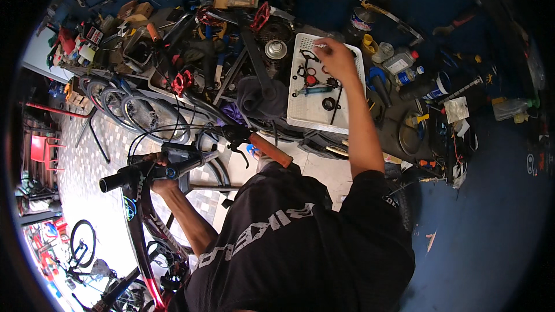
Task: The person assembles the front end of a bicycle by inserting a headset bearing into the head tube, threading cables through the steerer tube, and installing a red stem onto the fork. They use an Allen key to tighten the stem bolts and adjust the handlebar position.
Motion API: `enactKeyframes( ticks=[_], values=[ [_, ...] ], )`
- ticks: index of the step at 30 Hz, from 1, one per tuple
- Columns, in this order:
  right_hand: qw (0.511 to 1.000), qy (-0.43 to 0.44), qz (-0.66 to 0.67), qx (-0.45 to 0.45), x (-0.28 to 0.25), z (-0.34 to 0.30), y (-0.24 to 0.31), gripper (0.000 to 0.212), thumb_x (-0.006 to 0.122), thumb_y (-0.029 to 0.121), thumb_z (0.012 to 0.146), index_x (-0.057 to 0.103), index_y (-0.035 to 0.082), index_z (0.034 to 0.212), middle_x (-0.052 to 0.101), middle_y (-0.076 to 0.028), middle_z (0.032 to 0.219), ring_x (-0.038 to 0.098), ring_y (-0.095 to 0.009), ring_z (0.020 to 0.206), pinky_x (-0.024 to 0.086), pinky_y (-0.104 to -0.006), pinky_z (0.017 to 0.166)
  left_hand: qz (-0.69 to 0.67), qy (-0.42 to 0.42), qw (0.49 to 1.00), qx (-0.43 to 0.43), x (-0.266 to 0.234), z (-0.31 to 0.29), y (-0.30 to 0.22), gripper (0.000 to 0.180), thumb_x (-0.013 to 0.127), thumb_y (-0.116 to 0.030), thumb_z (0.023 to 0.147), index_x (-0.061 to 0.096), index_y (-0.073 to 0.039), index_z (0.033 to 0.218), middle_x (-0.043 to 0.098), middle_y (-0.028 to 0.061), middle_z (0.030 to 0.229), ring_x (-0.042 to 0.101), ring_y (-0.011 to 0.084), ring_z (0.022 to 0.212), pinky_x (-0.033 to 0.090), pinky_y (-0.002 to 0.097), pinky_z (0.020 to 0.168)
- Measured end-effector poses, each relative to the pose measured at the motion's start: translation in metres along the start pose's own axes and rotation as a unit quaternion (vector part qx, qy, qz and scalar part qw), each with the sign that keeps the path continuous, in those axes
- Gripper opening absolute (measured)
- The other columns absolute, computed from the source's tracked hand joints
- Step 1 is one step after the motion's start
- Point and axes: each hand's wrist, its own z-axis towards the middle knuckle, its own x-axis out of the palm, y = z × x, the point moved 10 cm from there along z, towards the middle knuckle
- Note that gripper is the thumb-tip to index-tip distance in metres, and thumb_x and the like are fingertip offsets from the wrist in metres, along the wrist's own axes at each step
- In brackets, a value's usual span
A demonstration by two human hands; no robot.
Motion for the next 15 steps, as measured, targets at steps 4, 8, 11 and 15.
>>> enactKeyframes(
  ticks=[4,8,11,15],
  values=[
    [0.981,0.027,-0.187,0.055,-0.008,0.012,-0.076,0.028,0.071,0.02,0.086,0.07,0.011,0.113,0.073,-0.014,0.095,0.071,-0.026,0.088,0.054,-0.036,0.08,-0.003,0.034,0.999,-0.018,0.006,0.002,0.004,0.037,0.055,-0.028,0.092,0.056,0.001,0.114,0.053,0.0141,0.094,0.056,0.0283,0.085,0.053,0.0371,0.067],
    [0.958,0.068,-0.27,0.073,0.016,0.023,-0.117,0.037,0.073,0.025,0.083,0.069,0.01,0.116,0.072,-0.015,0.108,0.067,-0.031,0.102,0.052,-0.0392,0.09,-0.003,-0.04,0.999,-0.002,-0.01,0.004,0.0,0.035,0.056,-0.028,0.092,0.058,0.0,0.112,0.055,0.0132,0.093,0.056,0.0276,0.082,0.054,0.0367,0.067],
    [0.922,0.084,-0.375,0.044,0.039,0.028,-0.113,0.039,0.073,0.028,0.081,0.069,0.014,0.118,0.068,-0.016,0.116,0.061,-0.034,0.114,0.048,-0.0427,0.099,0.011,-0.005,1.0,-0.005,-0.001,0.003,0.0,0.033,0.055,-0.028,0.093,0.059,-0.001,0.111,0.056,0.012,0.092,0.056,0.0268,0.078,0.054,0.0365,0.067],
    [0.893,0.11,-0.435,0.001,0.058,0.033,-0.099,0.033,0.072,0.024,0.078,0.071,0.016,0.11,0.068,-0.016,0.112,0.06,-0.036,0.113,0.049,-0.0459,0.096,0.035,-0.056,0.998,-0.01,-0.038,-0.001,-0.014,0.04,0.056,-0.037,0.092,0.059,-0.001,0.111,0.057,0.013,0.089,0.057,0.0251,0.076,0.053,0.0355,0.065]
  ],
)
